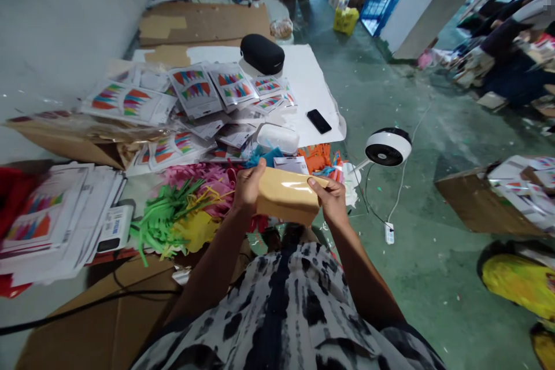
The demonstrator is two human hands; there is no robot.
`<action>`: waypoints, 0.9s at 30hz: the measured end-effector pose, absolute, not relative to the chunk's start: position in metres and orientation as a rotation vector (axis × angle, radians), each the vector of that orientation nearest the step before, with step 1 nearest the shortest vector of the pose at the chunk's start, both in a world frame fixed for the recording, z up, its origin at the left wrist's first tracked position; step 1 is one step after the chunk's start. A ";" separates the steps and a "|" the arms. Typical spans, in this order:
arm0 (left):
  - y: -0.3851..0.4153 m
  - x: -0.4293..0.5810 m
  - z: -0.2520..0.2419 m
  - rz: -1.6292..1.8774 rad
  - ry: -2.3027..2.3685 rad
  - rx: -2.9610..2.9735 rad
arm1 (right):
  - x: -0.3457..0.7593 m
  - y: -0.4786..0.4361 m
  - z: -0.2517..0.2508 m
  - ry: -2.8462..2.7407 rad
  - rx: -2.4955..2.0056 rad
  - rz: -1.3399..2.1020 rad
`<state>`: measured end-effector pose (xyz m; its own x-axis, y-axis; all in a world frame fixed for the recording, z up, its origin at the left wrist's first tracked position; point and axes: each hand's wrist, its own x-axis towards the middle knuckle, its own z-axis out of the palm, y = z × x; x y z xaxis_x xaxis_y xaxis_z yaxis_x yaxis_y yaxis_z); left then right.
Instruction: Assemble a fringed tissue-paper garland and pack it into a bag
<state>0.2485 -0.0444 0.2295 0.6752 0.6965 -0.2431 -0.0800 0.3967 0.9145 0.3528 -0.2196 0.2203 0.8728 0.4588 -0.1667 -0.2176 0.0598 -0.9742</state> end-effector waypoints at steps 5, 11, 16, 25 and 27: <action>-0.038 0.247 0.226 0.632 0.703 1.217 | 0.357 -0.219 0.215 -0.161 -1.381 0.501; -0.033 0.236 0.234 0.512 0.493 1.336 | 0.362 -0.224 0.216 -0.136 -1.334 0.488; -0.045 0.239 0.234 0.775 0.675 1.430 | 0.355 -0.221 0.213 -0.196 -1.337 0.507; -0.055 0.237 0.234 1.023 0.751 1.651 | 0.350 -0.212 0.215 -0.183 -1.356 0.500; -0.049 0.236 0.234 0.944 0.696 1.659 | 0.351 -0.212 0.213 -0.175 -1.362 0.486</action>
